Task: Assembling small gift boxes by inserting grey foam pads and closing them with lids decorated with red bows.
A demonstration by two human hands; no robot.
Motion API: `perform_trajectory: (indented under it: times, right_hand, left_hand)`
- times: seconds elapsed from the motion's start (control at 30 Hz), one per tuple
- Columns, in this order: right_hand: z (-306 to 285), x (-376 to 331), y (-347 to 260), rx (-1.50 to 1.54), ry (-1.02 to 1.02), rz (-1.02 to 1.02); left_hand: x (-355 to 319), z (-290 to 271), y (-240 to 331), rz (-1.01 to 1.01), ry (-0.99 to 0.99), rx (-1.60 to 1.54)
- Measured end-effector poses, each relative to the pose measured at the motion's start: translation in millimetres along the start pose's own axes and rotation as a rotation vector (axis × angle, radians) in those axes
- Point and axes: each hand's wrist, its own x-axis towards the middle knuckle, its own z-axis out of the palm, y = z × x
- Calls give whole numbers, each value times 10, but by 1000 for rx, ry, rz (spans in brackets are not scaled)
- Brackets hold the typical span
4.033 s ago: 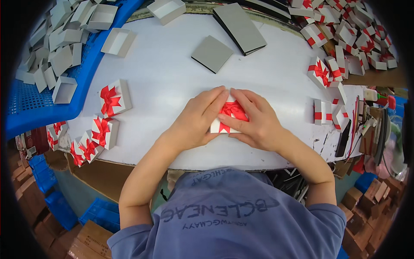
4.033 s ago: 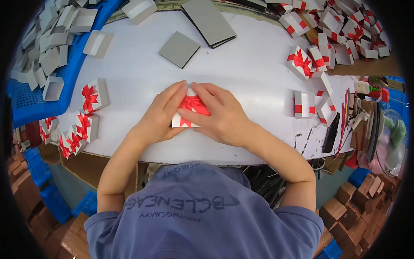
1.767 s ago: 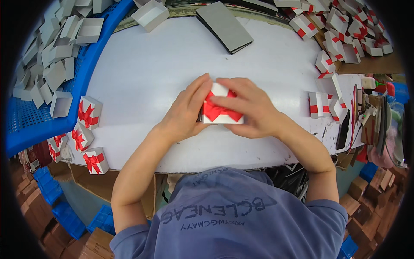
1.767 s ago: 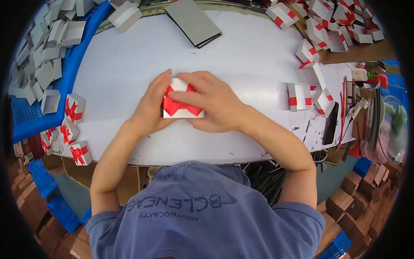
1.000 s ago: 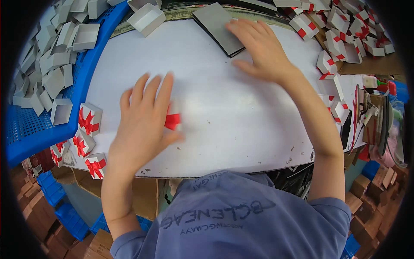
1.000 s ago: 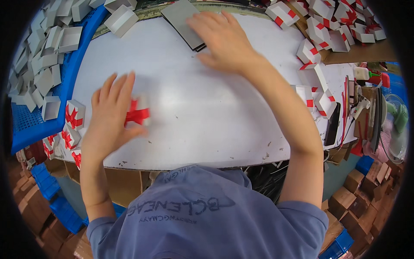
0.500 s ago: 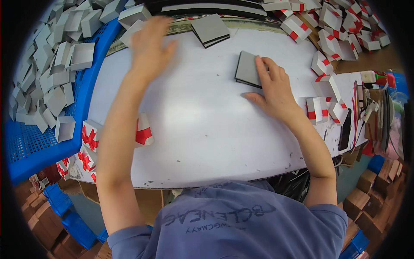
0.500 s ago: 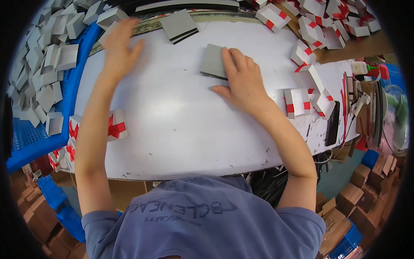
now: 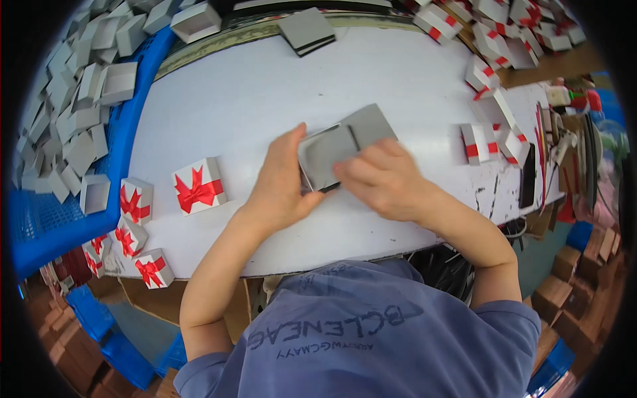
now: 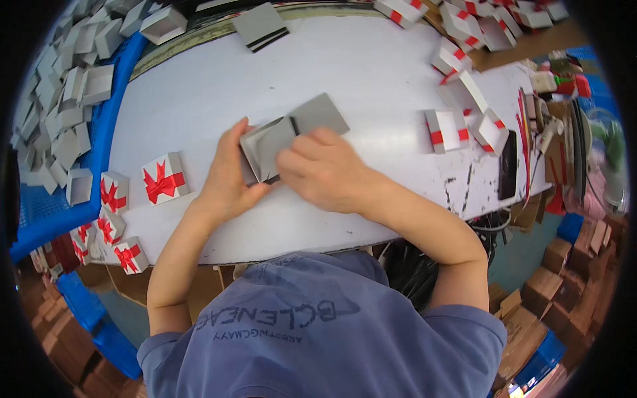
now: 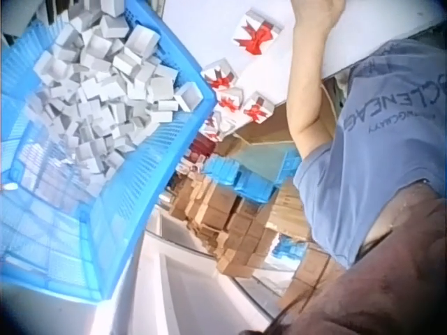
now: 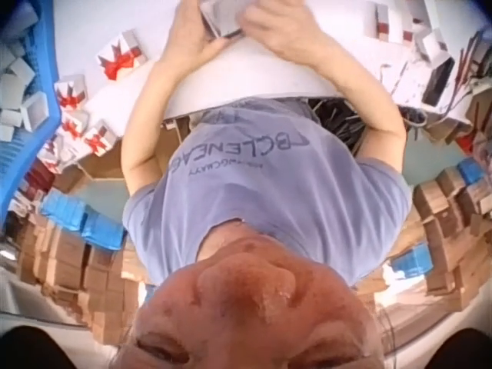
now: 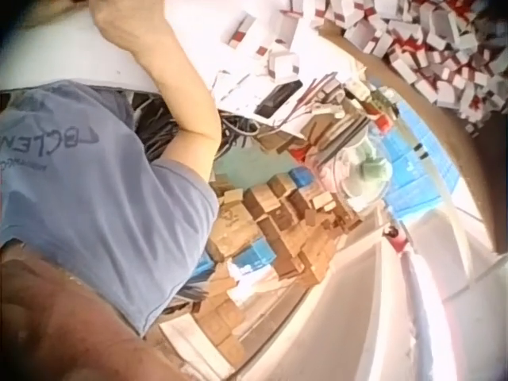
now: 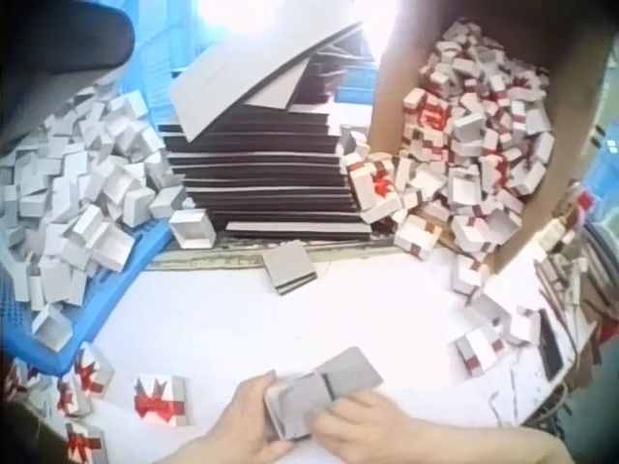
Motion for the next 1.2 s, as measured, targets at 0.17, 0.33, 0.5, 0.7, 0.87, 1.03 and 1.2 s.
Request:
perform_trajectory:
  times: [0.17, 0.33, 0.5, 0.7, 0.87, 1.03, 1.2]
  right_hand:
    - [-162, -212, -56, 233, -143, 151]
    - [-751, -1022, 350, -594, -137, 696]
    - [-629, -738, 184, 49, 59, 895]
    - [199, 311, -15, 874, -119, 849]
    - [242, 370, -243, 578, -263, 570]
    - [211, 302, -253, 387, -155, 527]
    - [276, 272, -165, 262, -176, 404]
  left_hand:
    - [-167, 149, -58, 225, -50, -29]
    - [-295, -233, -72, 222, -207, 430]
    - [-301, -292, -31, 198, -277, 360]
    - [-422, 1, -345, 267, 38, -141]
    - [-361, -60, -272, 250, 13, -99]
    - [-330, -55, -329, 281, 29, -151]
    - [-274, -153, -308, 158, -158, -64]
